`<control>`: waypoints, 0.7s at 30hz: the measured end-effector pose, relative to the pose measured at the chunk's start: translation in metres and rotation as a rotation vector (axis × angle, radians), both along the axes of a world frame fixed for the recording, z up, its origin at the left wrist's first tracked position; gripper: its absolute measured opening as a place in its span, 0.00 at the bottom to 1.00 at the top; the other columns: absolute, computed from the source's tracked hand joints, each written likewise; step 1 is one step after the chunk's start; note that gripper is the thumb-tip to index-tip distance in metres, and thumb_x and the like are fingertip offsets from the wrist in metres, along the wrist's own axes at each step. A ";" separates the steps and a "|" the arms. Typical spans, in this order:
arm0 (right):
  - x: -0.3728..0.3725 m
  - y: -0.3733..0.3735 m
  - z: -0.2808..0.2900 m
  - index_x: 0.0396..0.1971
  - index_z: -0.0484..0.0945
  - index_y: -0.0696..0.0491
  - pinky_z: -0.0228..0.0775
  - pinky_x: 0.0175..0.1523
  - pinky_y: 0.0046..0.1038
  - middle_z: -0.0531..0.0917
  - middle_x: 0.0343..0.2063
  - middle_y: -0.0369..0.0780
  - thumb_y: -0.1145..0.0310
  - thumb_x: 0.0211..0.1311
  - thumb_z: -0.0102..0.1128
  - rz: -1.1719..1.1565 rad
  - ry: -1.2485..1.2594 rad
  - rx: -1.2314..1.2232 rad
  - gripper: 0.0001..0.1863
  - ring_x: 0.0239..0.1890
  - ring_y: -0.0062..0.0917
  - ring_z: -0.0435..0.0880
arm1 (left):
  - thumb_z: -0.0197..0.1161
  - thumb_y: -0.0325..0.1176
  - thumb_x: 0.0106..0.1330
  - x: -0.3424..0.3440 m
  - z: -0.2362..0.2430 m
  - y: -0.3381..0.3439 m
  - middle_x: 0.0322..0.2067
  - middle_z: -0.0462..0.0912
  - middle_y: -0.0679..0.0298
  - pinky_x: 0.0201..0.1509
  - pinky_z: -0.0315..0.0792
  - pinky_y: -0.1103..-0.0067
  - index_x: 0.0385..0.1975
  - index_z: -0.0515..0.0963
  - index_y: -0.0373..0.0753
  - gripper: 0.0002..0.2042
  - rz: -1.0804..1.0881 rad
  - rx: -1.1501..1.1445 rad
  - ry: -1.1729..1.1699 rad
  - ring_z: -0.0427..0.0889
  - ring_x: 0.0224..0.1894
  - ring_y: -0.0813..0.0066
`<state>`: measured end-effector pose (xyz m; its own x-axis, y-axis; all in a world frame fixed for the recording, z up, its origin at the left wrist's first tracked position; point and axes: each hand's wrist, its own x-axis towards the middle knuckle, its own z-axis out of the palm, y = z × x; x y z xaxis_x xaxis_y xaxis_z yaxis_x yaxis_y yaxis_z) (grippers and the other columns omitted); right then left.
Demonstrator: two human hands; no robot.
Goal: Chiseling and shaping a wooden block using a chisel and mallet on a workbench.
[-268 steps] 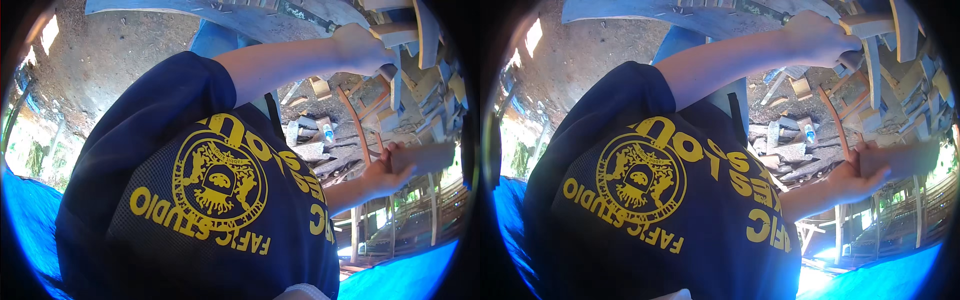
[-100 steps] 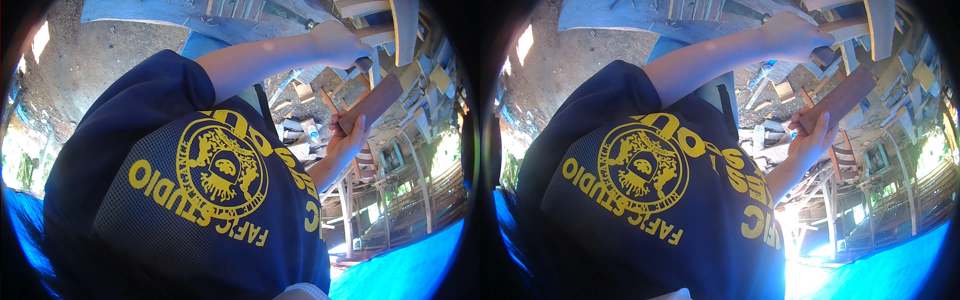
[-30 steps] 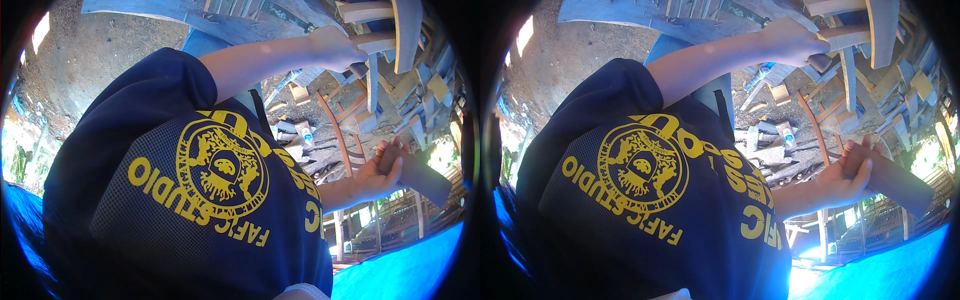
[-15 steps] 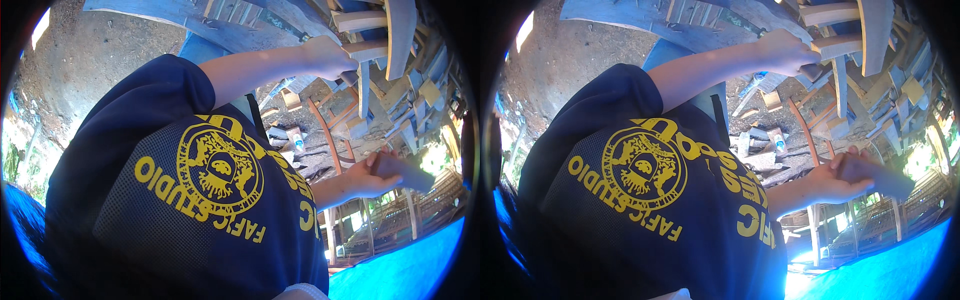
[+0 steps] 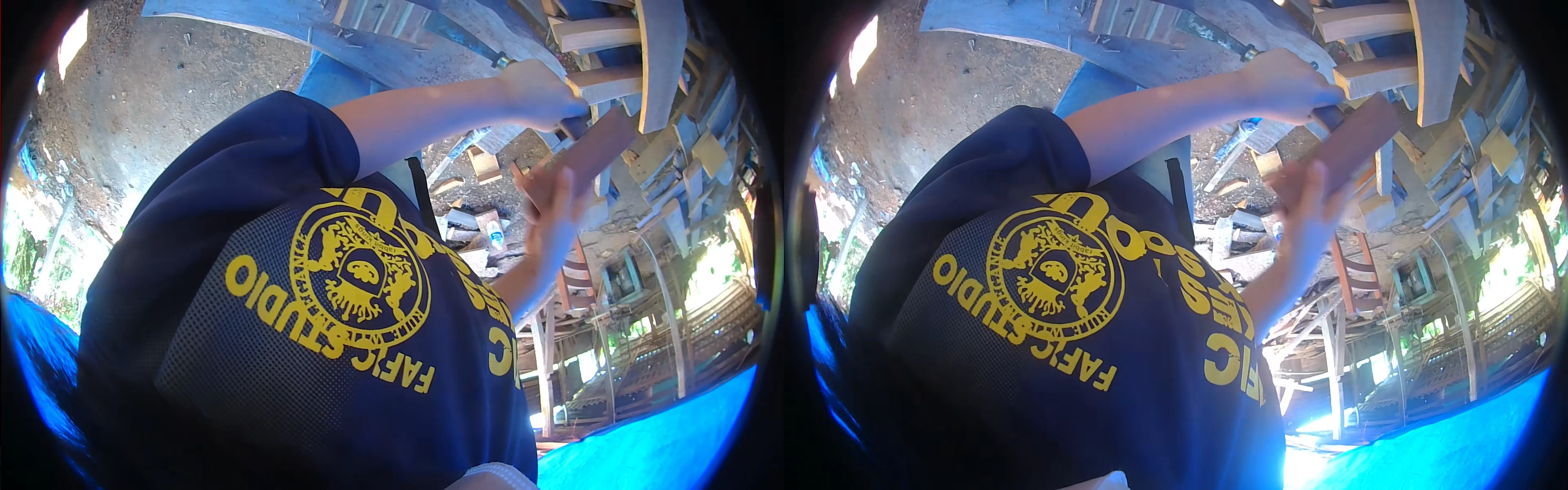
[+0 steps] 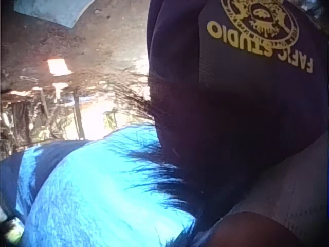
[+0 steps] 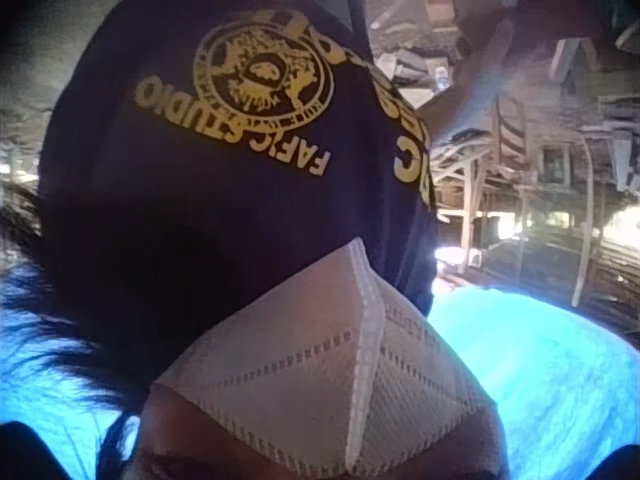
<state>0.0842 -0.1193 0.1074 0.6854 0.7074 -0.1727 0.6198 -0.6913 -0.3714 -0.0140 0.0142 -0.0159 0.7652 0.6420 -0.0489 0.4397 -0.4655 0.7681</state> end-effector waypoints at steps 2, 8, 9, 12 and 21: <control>-0.027 0.019 0.003 0.52 0.68 0.56 0.70 0.27 0.17 0.81 0.29 0.42 0.56 0.64 0.55 -0.242 0.347 0.033 0.23 0.27 0.23 0.81 | 0.60 0.36 0.53 -0.002 -0.006 0.001 0.25 0.83 0.65 0.29 0.77 0.67 0.41 0.76 0.53 0.14 0.021 -0.018 0.000 0.84 0.29 0.63; 0.028 0.026 0.062 0.45 0.73 0.56 0.68 0.24 0.19 0.81 0.29 0.44 0.53 0.63 0.56 -0.333 0.501 0.540 0.21 0.25 0.23 0.80 | 0.60 0.35 0.52 -0.002 -0.002 0.007 0.25 0.83 0.65 0.30 0.77 0.68 0.39 0.77 0.52 0.13 0.072 -0.003 0.020 0.84 0.31 0.63; 0.023 0.024 0.043 0.47 0.71 0.58 0.70 0.29 0.23 0.80 0.30 0.44 0.53 0.61 0.58 -0.388 0.403 0.668 0.24 0.30 0.26 0.81 | 0.60 0.35 0.52 -0.002 -0.002 0.007 0.25 0.83 0.65 0.30 0.77 0.68 0.39 0.77 0.52 0.13 0.072 0.001 0.023 0.84 0.31 0.63; -0.016 0.007 -0.013 0.49 0.70 0.59 0.71 0.32 0.23 0.81 0.33 0.44 0.56 0.61 0.58 -0.135 0.216 0.199 0.24 0.33 0.26 0.80 | 0.60 0.34 0.52 -0.001 -0.006 0.004 0.24 0.82 0.66 0.29 0.76 0.68 0.38 0.78 0.52 0.12 0.115 0.007 -0.029 0.84 0.30 0.64; 0.018 0.021 0.062 0.49 0.69 0.59 0.64 0.22 0.14 0.81 0.33 0.44 0.59 0.63 0.58 -0.379 0.529 0.516 0.22 0.29 0.23 0.81 | 0.60 0.34 0.52 -0.007 0.007 0.012 0.25 0.82 0.66 0.30 0.76 0.69 0.38 0.79 0.52 0.12 0.089 -0.051 0.056 0.84 0.30 0.64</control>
<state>0.1021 -0.0980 0.1698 0.8126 0.5234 -0.2563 0.0339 -0.4815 -0.8758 -0.0212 0.0263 -0.0088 0.7003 0.7030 -0.1241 0.5202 -0.3835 0.7631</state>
